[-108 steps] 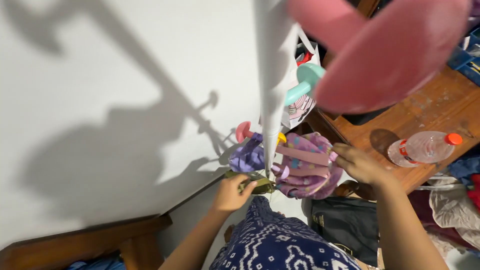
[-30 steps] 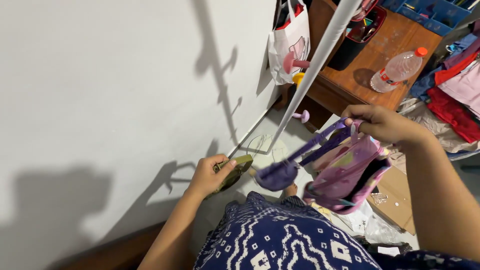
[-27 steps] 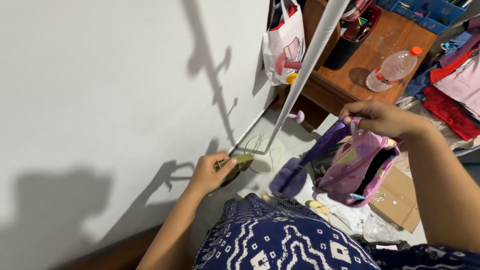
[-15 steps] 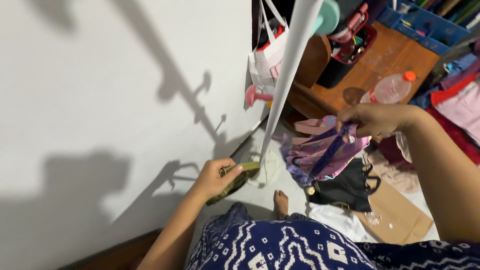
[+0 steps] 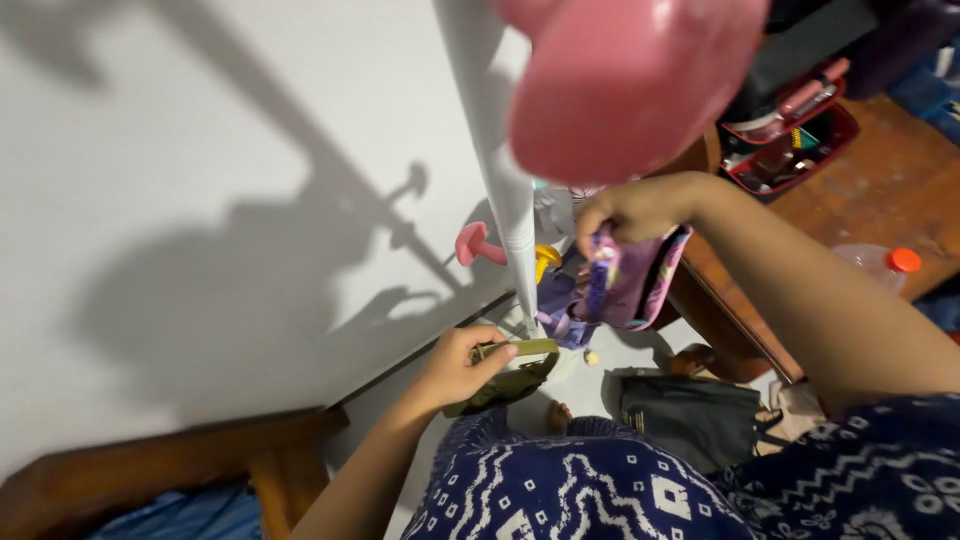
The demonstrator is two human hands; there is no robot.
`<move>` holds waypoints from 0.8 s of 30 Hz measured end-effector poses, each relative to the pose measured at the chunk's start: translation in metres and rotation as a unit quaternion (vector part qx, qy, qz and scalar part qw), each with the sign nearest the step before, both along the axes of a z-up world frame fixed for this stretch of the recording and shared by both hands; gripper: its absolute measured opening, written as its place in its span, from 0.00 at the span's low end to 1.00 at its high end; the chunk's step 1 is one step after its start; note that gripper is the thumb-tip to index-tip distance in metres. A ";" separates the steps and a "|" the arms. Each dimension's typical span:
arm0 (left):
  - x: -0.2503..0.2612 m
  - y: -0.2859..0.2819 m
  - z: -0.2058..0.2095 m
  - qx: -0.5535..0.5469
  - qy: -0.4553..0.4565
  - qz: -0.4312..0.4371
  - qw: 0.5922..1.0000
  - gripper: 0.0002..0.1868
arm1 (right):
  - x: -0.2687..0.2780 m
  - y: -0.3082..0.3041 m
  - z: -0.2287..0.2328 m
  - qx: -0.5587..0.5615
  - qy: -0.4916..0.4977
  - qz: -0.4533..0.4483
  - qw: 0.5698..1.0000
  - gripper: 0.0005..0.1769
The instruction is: The person assembles a freestanding coat rack, twisting colorful mushroom-shaped hooks onto a white vertical pole by hand, then stands the pole upright on its round base against the wall and hangs a pink backpack, a small green pouch, and a black tote bag on the hooks.
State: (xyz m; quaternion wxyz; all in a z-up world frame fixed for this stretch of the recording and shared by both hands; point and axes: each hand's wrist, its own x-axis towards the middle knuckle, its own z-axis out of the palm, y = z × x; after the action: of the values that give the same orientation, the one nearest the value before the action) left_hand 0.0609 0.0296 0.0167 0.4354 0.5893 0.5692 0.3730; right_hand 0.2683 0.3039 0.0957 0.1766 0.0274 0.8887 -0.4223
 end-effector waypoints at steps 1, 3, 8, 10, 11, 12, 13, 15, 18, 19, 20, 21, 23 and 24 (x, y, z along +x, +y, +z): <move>0.006 0.002 0.000 0.001 0.002 0.005 1.000 0.12 | -0.012 0.004 -0.005 -0.009 0.009 0.026 1.000 0.14; 0.014 0.006 0.000 0.012 0.011 0.014 1.000 0.12 | -0.033 0.011 -0.012 0.035 -0.036 0.008 0.999 0.17; 0.029 0.010 0.000 -0.024 0.005 0.042 0.999 0.13 | -0.073 0.023 -0.024 0.121 -0.077 -0.016 0.989 0.20; 0.032 0.012 0.001 -0.031 0.003 0.056 0.998 0.13 | -0.087 0.024 -0.034 0.134 -0.056 -0.019 0.989 0.20; 0.033 0.012 0.002 -0.035 0.002 0.062 0.997 0.13 | -0.094 0.022 -0.040 0.139 -0.044 -0.021 0.989 0.21; 0.034 0.013 0.002 -0.036 0.008 0.066 0.997 0.13 | -0.101 0.022 -0.047 0.141 -0.031 -0.020 0.989 0.21; 0.035 0.013 0.003 -0.037 0.013 0.071 0.997 0.13 | -0.107 0.022 -0.054 0.144 -0.015 -0.018 0.989 0.22; 0.038 0.014 0.004 -0.063 0.011 0.085 0.994 0.13 | -0.111 0.022 -0.068 0.149 0.007 -0.017 0.989 0.23; 0.038 0.016 0.003 -0.072 0.010 0.097 0.993 0.12 | -0.105 0.026 -0.085 0.158 0.033 -0.024 0.987 0.25; 0.037 0.018 0.002 -0.036 0.025 0.090 0.995 0.12 | -0.101 0.028 -0.089 0.163 0.041 -0.021 0.986 0.26; 0.037 0.018 0.001 -0.002 0.039 0.083 0.996 0.13 | -0.097 0.028 -0.092 0.126 0.049 -0.038 0.990 0.27; 0.037 0.018 0.001 -0.012 0.034 0.087 0.996 0.13 | -0.093 0.029 -0.094 0.078 0.060 -0.056 0.994 0.28; 0.035 0.019 -0.001 -0.031 0.025 0.092 0.995 0.13 | -0.084 0.032 -0.094 0.008 0.053 -0.129 0.990 0.29; 0.035 0.020 -0.003 -0.032 0.026 0.092 0.995 0.13 | -0.076 0.035 -0.094 0.030 0.030 -0.169 0.985 0.30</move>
State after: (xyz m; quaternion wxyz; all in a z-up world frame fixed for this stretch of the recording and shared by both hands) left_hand 0.0960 0.0499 0.0136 0.4029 0.5293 0.6438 0.3781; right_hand 0.1918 0.3390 0.0022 0.0749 0.1702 0.8885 -0.4196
